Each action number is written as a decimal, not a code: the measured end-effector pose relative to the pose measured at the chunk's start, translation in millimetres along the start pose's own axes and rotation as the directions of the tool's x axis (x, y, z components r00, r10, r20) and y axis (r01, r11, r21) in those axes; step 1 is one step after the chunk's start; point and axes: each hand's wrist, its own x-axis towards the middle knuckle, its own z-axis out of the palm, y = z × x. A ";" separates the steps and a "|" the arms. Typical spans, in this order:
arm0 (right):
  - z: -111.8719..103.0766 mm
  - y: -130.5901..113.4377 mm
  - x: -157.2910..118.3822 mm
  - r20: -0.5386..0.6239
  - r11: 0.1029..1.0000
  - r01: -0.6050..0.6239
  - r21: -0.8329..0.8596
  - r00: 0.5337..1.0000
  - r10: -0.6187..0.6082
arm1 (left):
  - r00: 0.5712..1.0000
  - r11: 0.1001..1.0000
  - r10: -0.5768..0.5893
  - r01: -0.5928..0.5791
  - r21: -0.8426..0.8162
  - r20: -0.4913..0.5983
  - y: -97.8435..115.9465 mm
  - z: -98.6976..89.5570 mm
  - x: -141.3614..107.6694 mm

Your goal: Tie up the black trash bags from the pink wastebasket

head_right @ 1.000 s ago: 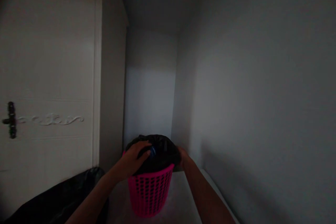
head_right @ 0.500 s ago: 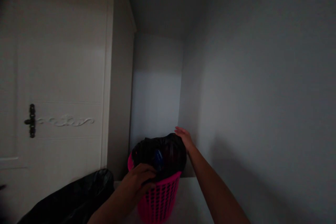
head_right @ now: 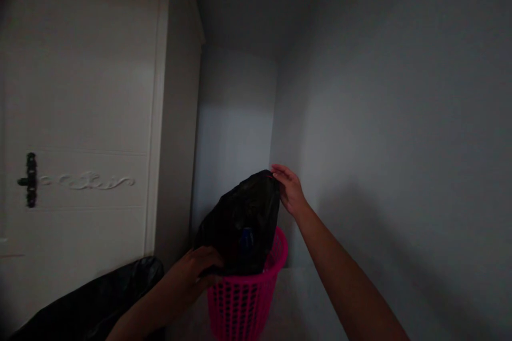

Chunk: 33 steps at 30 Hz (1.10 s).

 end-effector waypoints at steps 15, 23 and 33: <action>-28.0 -32.2 -21.3 0.265 0.345 0.189 -0.919 0.946 0.187 | 0.791 0.736 -0.408 -0.011 -0.677 -0.456 -20.8 -54.7 54.5; 51.1 17.7 -72.2 0.708 0.467 0.556 -0.688 0.656 0.262 | 0.875 0.645 -0.274 -0.142 -0.751 -0.400 19.0 -22.4 74.4; 83.8 18.6 -87.5 0.725 0.619 0.475 -0.625 0.648 0.234 | 0.976 0.757 -0.053 -0.099 -0.646 -0.213 -17.8 -15.4 51.8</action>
